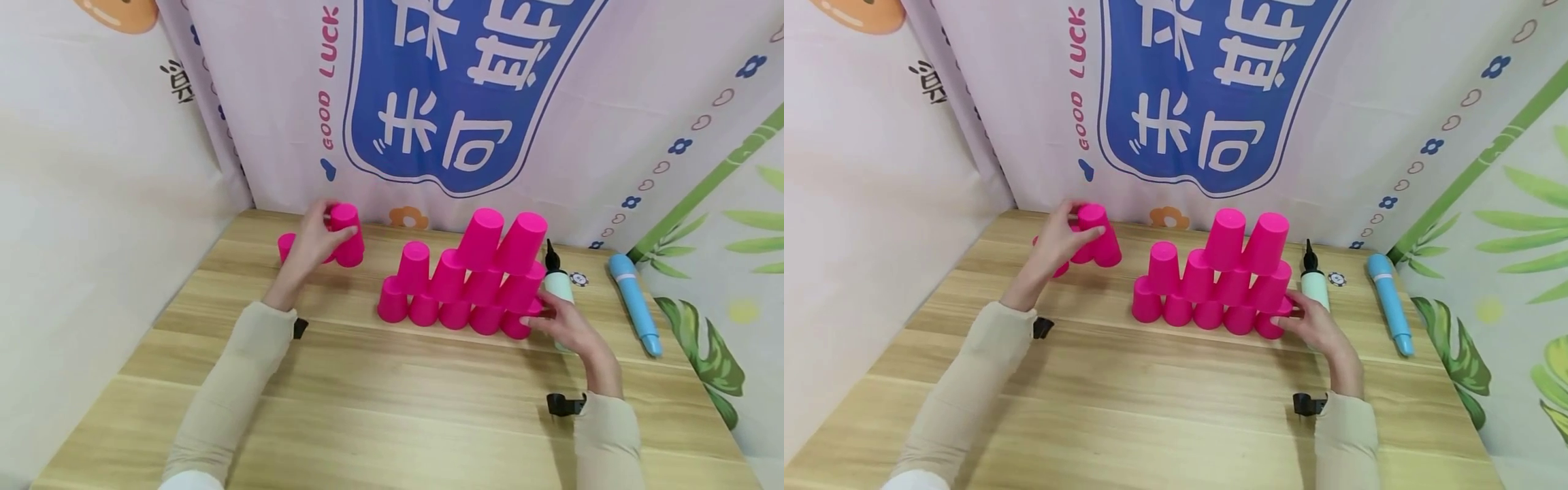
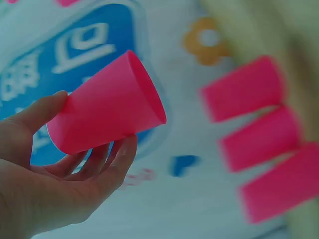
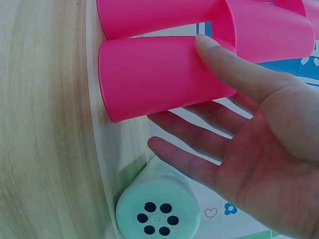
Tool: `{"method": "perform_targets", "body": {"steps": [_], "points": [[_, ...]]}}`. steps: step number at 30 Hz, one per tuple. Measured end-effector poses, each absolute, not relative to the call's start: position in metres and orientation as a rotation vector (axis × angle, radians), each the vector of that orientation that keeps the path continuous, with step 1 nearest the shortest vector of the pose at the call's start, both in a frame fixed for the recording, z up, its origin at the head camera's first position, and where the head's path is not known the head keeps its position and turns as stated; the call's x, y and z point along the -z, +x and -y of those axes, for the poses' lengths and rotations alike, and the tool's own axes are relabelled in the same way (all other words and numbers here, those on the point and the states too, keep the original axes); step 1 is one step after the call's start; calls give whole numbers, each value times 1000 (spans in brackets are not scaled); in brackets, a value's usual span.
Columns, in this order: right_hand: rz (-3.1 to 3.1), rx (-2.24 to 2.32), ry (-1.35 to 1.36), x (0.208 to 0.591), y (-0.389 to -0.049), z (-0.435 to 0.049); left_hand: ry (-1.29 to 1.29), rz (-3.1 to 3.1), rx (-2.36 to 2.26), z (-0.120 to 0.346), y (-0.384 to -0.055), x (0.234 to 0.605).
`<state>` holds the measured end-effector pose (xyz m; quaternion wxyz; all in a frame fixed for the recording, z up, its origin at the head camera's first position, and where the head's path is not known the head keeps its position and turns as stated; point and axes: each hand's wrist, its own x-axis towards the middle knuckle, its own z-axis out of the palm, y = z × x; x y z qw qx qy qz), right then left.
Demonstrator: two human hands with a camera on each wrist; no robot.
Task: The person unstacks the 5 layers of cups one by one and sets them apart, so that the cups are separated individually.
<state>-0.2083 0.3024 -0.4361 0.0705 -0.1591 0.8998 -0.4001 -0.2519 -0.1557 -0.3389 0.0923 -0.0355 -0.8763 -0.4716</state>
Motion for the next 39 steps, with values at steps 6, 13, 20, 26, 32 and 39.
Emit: {"method": "perform_targets", "body": {"steps": [6,13,20,26,32,39], "points": [[-2701,1203,-429,437,-206,-304,-25,2707,1320,173,-263,390],[-2688,1218,-422,440,-204,-305,-1,2793,1258,174,-267,422],[-2686,1243,-439,439,-204,-304,-28,2769,1268,175,-271,431],[-2693,1216,-423,440,-205,-303,3,2782,1284,179,-274,440],[-2699,1210,-426,438,-207,-301,-11,2760,1268,181,-277,443],[-2705,1200,-437,437,-209,-302,-173,2578,1048,143,-252,386]]}}
